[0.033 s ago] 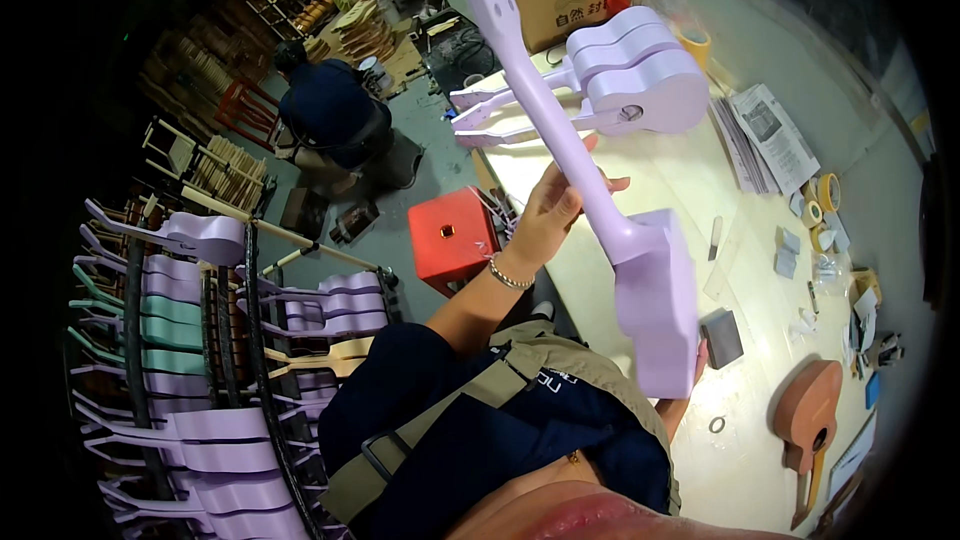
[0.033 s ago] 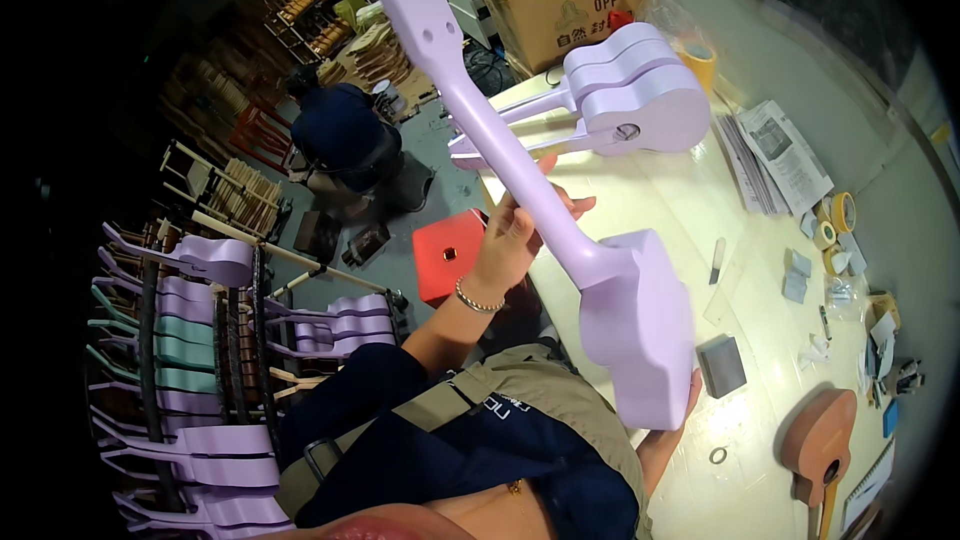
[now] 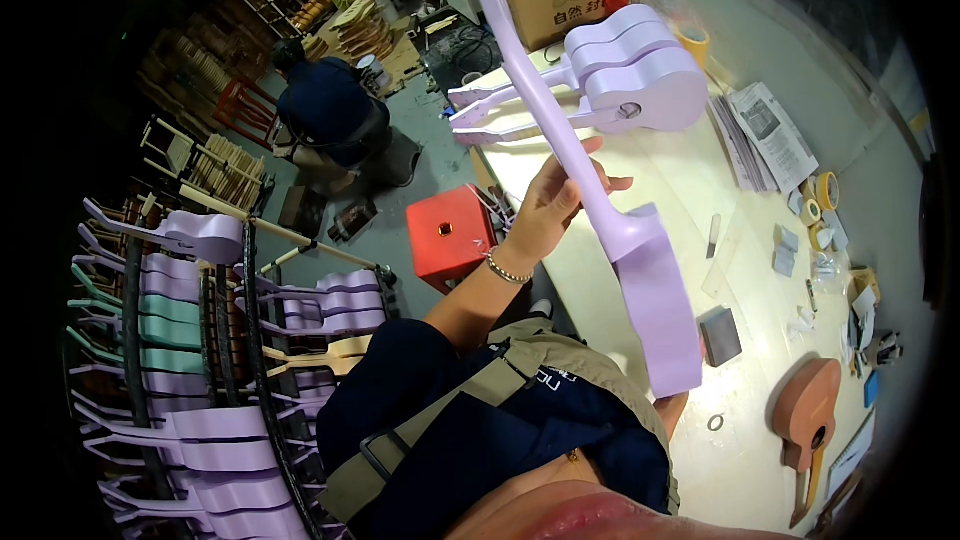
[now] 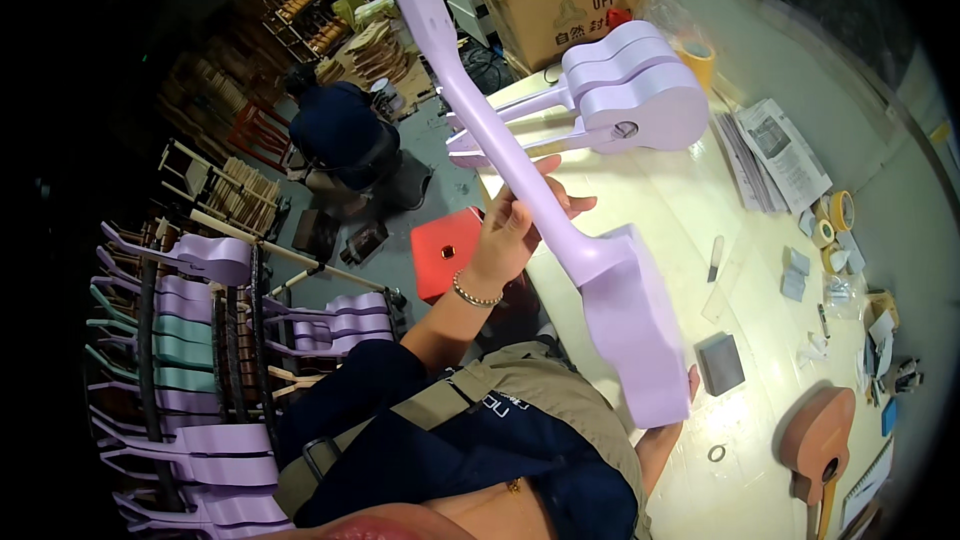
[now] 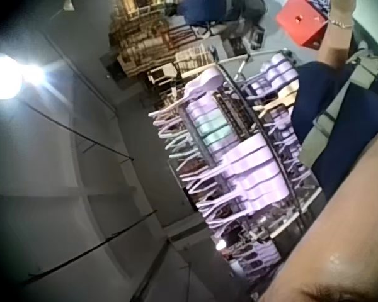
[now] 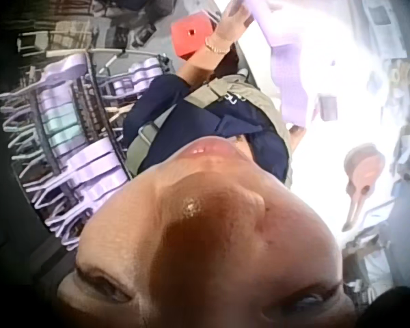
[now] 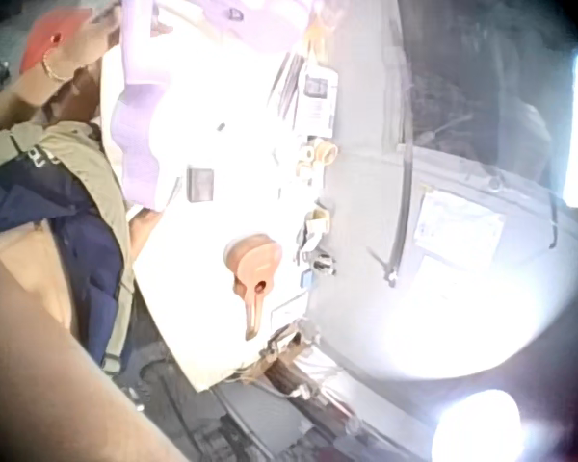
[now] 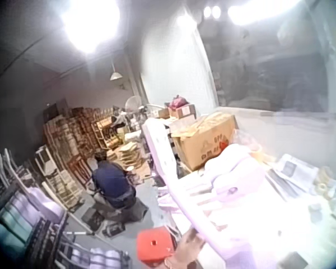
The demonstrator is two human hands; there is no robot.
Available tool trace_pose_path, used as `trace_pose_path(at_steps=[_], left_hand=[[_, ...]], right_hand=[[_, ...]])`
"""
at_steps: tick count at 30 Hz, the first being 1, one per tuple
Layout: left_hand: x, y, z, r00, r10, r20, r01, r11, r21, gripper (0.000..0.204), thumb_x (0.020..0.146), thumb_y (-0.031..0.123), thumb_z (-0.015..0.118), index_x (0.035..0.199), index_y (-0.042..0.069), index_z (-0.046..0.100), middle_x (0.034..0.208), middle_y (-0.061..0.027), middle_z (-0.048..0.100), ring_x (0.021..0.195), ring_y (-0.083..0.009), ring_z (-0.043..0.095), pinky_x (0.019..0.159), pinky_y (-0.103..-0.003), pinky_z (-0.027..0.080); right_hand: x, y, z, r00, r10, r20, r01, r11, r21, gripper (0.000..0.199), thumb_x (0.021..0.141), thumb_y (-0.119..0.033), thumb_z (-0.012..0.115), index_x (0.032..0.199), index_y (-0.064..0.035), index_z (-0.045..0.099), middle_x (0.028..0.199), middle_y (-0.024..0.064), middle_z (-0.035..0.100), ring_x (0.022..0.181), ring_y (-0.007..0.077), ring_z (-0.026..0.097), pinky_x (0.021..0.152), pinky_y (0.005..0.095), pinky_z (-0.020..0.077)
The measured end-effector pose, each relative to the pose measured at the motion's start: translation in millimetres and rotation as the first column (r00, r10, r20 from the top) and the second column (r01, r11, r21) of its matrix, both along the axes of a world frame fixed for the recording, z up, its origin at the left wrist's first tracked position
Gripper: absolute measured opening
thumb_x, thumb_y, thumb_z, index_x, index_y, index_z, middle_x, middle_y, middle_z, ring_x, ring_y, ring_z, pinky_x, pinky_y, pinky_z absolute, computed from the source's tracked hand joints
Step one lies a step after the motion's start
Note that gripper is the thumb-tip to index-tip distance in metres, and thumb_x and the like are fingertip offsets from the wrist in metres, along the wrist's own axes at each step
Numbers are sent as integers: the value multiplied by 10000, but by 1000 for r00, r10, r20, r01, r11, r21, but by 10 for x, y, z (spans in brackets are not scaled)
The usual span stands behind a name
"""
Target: The person sands the edges and surfaces of light purple guitar-shaped wooden bodies using a sanding block. They repeatedly pick up the bodies from a rack, sand the edges and curves, and place them back on the rack or table.
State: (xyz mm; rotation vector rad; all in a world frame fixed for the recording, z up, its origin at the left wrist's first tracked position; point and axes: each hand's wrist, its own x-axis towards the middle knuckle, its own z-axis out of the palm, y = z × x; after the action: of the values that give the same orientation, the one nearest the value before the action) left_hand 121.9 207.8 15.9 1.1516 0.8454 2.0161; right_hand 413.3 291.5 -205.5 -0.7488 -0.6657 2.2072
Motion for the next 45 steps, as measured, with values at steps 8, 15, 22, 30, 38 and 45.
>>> trace_pose_path(at_steps=[8,15,22,30,38,45], left_hand=[[-77,9,232,999,-8,-41,9,999,36,454,811,253,623,1132,28,394,813,-133,586,736,-269,623,774,-410,494],[-107,-109,466,965,234,-122,-234,972,12,359,837,73,566,1152,21,404,748,-85,549,618,-186,584,673,-348,528],[-229,-262,533,834,472,-288,-501,865,-32,366,840,50,557,1163,-9,397,751,-66,529,623,-159,560,643,-304,494],[-249,-284,491,812,501,-300,-536,843,-43,374,841,51,557,1167,-13,385,743,-65,520,615,-159,555,640,-308,492],[-259,-223,465,863,456,-217,-474,880,-34,333,837,42,560,1130,1,407,736,-67,536,594,-150,550,591,-280,477],[-489,-403,503,991,129,33,-133,949,286,449,866,342,510,1226,110,375,743,-36,472,527,-151,488,562,-322,493]], right_hand=[[-26,4,-262,798,499,-339,-553,830,-79,800,817,-678,193,1336,-77,290,1279,143,425,878,276,580,672,323,495],[-409,-108,236,880,461,-109,-473,837,-276,959,742,-752,78,1334,-22,270,1251,197,434,586,276,602,416,274,496],[-424,-124,135,873,483,-60,-483,842,-243,907,749,-745,105,1334,-78,294,1189,154,507,674,231,618,451,254,464],[-436,-153,64,857,515,-25,-505,829,-242,888,755,-738,110,1319,-85,319,1173,132,523,698,222,615,495,270,480],[-399,-146,42,858,513,-21,-509,843,-172,881,765,-731,123,1335,-79,289,1190,131,501,874,242,585,643,305,498],[-764,-190,307,924,381,-40,-381,903,-201,735,843,-625,261,1308,-58,311,1238,160,425,1081,297,474,875,432,440]])
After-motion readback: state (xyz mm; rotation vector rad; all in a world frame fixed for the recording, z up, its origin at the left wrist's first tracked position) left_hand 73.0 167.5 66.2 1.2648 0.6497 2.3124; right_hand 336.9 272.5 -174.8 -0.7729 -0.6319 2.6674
